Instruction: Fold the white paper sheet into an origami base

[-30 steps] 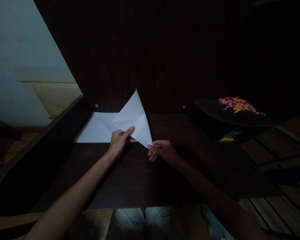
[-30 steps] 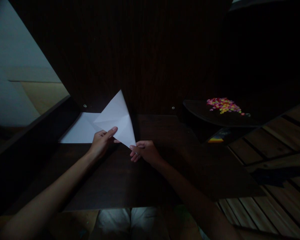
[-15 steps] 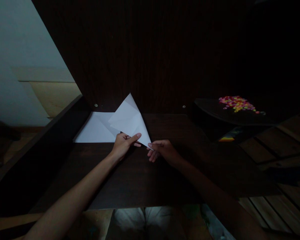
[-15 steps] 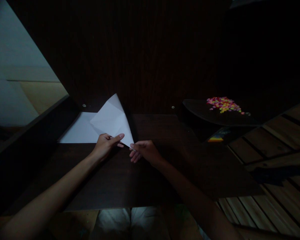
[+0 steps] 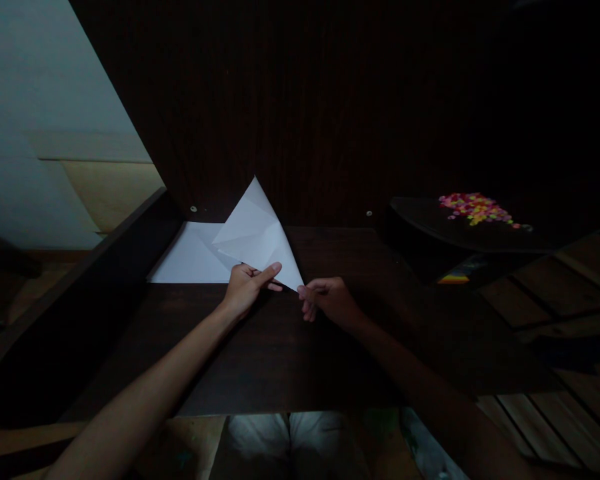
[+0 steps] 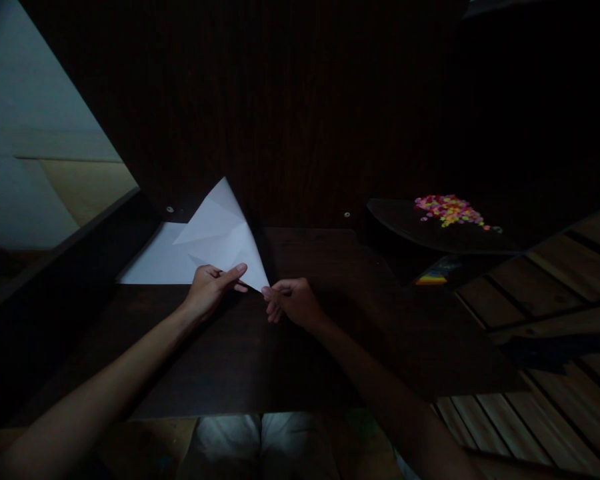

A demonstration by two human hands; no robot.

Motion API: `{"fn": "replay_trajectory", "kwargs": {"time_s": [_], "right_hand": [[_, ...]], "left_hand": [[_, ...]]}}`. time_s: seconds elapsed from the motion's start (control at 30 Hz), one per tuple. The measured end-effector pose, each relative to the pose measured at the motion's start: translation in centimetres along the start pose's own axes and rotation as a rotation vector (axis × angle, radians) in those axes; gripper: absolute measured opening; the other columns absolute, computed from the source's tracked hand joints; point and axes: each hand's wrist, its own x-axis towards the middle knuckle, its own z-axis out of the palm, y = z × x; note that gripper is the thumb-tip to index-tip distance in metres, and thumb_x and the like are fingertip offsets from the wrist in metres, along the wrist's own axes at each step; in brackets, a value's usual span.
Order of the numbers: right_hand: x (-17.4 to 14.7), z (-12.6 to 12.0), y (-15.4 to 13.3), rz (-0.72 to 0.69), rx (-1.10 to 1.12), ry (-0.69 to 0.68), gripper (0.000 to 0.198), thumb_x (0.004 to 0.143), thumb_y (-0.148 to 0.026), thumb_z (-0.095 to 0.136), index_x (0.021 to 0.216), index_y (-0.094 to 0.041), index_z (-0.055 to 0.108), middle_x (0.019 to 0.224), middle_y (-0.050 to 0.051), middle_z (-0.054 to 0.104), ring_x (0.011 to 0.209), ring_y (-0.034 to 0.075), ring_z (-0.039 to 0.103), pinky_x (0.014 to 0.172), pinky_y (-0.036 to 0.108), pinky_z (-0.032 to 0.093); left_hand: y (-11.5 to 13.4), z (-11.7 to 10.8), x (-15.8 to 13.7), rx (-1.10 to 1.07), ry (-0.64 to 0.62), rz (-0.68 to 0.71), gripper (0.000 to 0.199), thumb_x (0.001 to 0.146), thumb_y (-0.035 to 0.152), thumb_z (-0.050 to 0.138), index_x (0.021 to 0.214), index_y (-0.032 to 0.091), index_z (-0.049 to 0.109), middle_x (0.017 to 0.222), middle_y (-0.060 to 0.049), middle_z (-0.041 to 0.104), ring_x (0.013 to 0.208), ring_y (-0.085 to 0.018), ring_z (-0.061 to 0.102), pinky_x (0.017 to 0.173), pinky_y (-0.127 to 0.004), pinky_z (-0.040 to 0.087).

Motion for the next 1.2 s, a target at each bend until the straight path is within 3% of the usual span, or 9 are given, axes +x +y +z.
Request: {"fn": "replay_trajectory", "kwargs": {"time_s": [0.3,0.5,0.77,1.03,1.2], "right_hand": [[0.13,-0.26,-0.01,0.068,0.032,-0.042,0.054,0.072,-0.067,0.064,0.062,-0.014,0.063,0.050,0.004,0.065,0.038,0.013,0.059,0.034,0.020,0.044],[0.00,-0.34,0.04,-0.039,-0.067,-0.063,0.043,0.072,-0.057,0.070,0.067,-0.016,0.061,0.054,0.000,0.064,0.038,0.011,0.058,0.034,0.020,0.042],[-0.55,-0.31,0.10,-0.099,-0.147,-0.135,0.042,0.079,-0.057,0.063,0.069,-0.017,0.059,0.047,-0.003,0.059,0.037,0.012,0.056,0.035,0.021,0.042],[-0.29,-0.41,0.07,-0.082,-0.080,-0.107,0.036,0.079,-0.051,0.063,0.074,-0.016,0.060,0.058,0.001,0.065,0.040,0.013,0.060,0.034,0.020,0.042],[-0.35,-0.60,0.39,-0.133,-0.093,-0.037,0.026,0.070,-0.036,0.073,0.082,-0.018,0.058,0.065,-0.003,0.065,0.041,0.011,0.058,0.034,0.019,0.041]], "left_hand": [[0.23,-0.31,0.20,-0.020,0.015,0.023,0.039,0.058,0.049,0.085,0.057,0.013,0.070,0.061,-0.009,0.071,0.056,-0.024,0.071,0.056,-0.028,0.055],[-0.04,-0.32,0.27,-0.034,0.006,0.034,0.038,0.062,0.044,0.084,0.052,0.013,0.066,0.054,-0.007,0.067,0.053,-0.021,0.070,0.054,-0.024,0.052],[-0.23,-0.15,0.24,-0.044,0.005,0.029,0.035,0.063,0.042,0.085,0.054,0.013,0.067,0.053,-0.006,0.067,0.049,-0.020,0.068,0.052,-0.024,0.050],[0.21,-0.28,0.25,-0.020,0.068,0.035,0.041,0.061,0.046,0.084,0.050,0.013,0.063,0.053,-0.008,0.067,0.052,-0.021,0.070,0.051,-0.022,0.048],[0.21,-0.01,0.25,-0.031,0.124,-0.022,0.043,0.058,0.046,0.085,0.049,0.013,0.059,0.053,-0.009,0.068,0.052,-0.022,0.070,0.049,-0.022,0.048]]}}
